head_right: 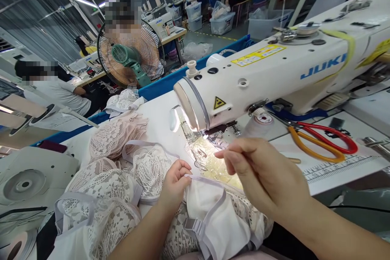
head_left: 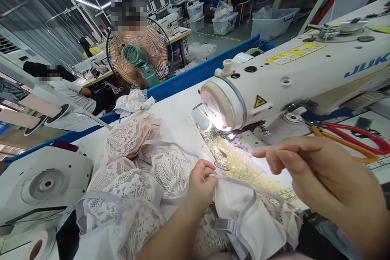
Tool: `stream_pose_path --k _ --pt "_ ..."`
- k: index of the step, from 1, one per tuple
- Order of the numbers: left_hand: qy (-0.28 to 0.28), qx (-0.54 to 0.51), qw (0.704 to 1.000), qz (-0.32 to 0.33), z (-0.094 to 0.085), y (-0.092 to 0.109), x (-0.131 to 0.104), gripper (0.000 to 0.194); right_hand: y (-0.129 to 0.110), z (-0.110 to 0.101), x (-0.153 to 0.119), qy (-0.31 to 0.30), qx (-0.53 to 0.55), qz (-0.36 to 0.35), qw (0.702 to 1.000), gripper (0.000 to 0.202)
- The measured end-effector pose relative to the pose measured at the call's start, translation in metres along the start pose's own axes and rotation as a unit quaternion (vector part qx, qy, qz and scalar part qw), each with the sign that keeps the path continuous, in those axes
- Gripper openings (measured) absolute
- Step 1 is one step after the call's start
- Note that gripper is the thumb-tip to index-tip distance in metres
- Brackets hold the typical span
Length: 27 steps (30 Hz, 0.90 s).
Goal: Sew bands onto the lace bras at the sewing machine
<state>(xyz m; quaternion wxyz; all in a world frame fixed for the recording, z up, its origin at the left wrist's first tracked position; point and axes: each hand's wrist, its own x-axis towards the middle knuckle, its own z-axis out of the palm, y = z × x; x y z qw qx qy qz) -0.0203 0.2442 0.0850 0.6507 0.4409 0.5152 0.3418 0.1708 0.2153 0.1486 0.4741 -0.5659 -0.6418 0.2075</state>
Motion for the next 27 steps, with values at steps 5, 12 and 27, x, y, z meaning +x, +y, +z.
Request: stream_pose_path --k 5,12,27 --pt "-0.005 -0.007 1.0 -0.004 0.0 -0.001 0.0 0.018 0.0 -0.003 -0.009 0.033 -0.005 0.069 0.997 0.02" --pt "-0.041 -0.014 0.999 -0.016 -0.003 0.004 -0.001 0.018 0.01 -0.008 -0.005 0.002 -0.021 0.055 0.998 0.021" --pt "-0.085 -0.036 0.996 -0.021 -0.01 0.011 0.001 0.031 0.018 0.039 -0.026 -0.29 0.072 0.099 0.949 0.014"
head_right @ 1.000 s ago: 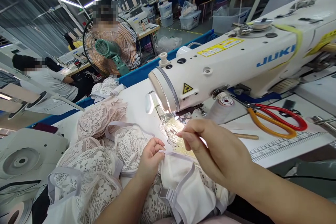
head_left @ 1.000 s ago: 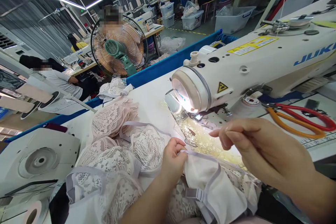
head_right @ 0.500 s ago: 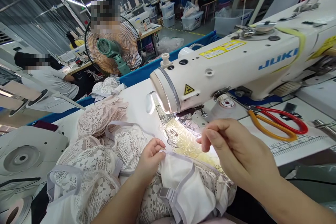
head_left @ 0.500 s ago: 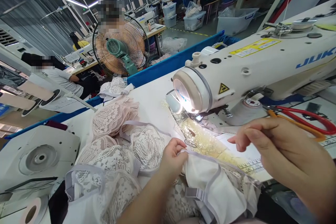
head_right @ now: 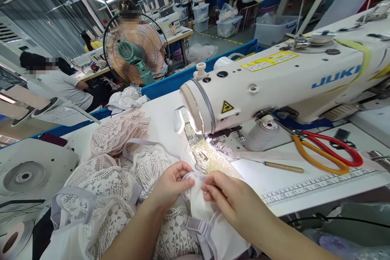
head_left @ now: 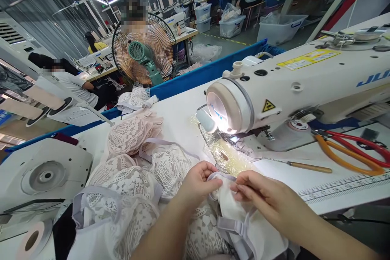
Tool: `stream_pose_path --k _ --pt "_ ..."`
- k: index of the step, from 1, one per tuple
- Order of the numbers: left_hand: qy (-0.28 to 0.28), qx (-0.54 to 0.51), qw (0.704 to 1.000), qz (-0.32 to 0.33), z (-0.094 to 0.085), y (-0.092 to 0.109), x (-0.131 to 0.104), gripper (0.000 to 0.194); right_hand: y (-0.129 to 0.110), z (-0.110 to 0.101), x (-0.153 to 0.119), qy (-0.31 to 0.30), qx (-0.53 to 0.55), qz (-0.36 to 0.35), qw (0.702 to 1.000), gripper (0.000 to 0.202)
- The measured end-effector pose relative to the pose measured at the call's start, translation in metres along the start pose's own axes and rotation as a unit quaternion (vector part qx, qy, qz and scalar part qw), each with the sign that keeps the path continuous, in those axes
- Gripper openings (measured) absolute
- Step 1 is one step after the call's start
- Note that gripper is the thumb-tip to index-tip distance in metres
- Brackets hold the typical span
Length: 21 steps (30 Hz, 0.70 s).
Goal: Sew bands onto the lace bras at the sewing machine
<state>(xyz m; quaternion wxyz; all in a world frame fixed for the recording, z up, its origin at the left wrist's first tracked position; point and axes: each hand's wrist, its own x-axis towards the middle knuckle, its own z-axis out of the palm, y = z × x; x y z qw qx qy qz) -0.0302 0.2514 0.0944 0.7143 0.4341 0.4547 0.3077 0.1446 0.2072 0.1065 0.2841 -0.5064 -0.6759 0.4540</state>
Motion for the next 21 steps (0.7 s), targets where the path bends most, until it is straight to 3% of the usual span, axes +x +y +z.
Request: stream_pose_path --k 7,21 --pt "-0.012 -0.005 1.0 0.013 -0.001 -0.002 0.0 0.029 0.0 0.008 0.007 0.077 -0.172 -0.055 0.981 0.019" --pt "-0.011 0.004 1.0 0.02 0.0 -0.002 0.0 0.026 0.006 0.014 0.01 0.085 -0.19 -0.057 0.976 0.018"
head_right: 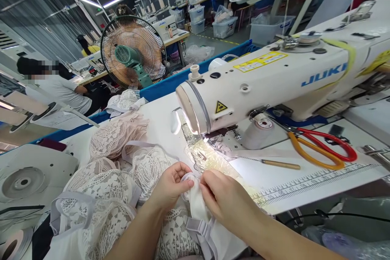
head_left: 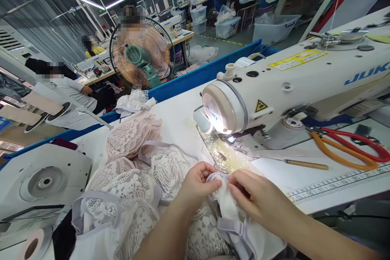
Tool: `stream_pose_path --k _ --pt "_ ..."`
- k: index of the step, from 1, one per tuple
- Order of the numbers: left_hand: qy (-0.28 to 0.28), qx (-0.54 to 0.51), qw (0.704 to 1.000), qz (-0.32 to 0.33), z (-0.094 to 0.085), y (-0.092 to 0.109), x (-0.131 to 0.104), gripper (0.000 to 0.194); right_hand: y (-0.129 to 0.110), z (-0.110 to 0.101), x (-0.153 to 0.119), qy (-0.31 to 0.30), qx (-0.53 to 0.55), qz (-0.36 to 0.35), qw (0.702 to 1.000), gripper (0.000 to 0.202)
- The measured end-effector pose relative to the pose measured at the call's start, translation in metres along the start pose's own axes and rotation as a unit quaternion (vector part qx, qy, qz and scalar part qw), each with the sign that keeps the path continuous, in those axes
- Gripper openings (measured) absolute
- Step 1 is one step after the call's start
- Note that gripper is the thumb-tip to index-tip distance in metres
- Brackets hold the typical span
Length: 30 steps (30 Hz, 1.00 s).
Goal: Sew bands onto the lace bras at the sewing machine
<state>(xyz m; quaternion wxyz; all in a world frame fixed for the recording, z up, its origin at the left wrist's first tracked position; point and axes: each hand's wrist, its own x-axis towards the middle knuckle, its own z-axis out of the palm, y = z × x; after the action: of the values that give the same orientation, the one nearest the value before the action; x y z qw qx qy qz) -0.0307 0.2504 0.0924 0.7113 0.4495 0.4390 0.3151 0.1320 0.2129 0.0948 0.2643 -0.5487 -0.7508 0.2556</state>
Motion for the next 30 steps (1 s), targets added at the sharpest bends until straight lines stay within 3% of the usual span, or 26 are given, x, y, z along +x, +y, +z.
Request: stream_pose_path --k 7,10,19,30 --pt "0.014 -0.011 1.0 -0.002 0.002 0.0 0.0 0.029 -0.005 -0.007 -0.001 -0.012 0.041 -0.003 0.999 0.019" --pt "0.015 -0.024 1.0 -0.003 0.002 -0.001 0.0 0.028 -0.004 -0.017 -0.001 0.01 0.066 0.006 0.998 0.018" --pt "0.028 -0.002 1.0 0.012 0.001 -0.007 0.001 0.018 -0.003 -0.055 -0.001 0.071 0.204 0.125 0.968 0.027" --pt "0.093 0.079 0.992 0.002 0.006 -0.008 0.001 0.009 -0.012 -0.07 -0.004 0.16 0.161 0.112 0.967 0.028"
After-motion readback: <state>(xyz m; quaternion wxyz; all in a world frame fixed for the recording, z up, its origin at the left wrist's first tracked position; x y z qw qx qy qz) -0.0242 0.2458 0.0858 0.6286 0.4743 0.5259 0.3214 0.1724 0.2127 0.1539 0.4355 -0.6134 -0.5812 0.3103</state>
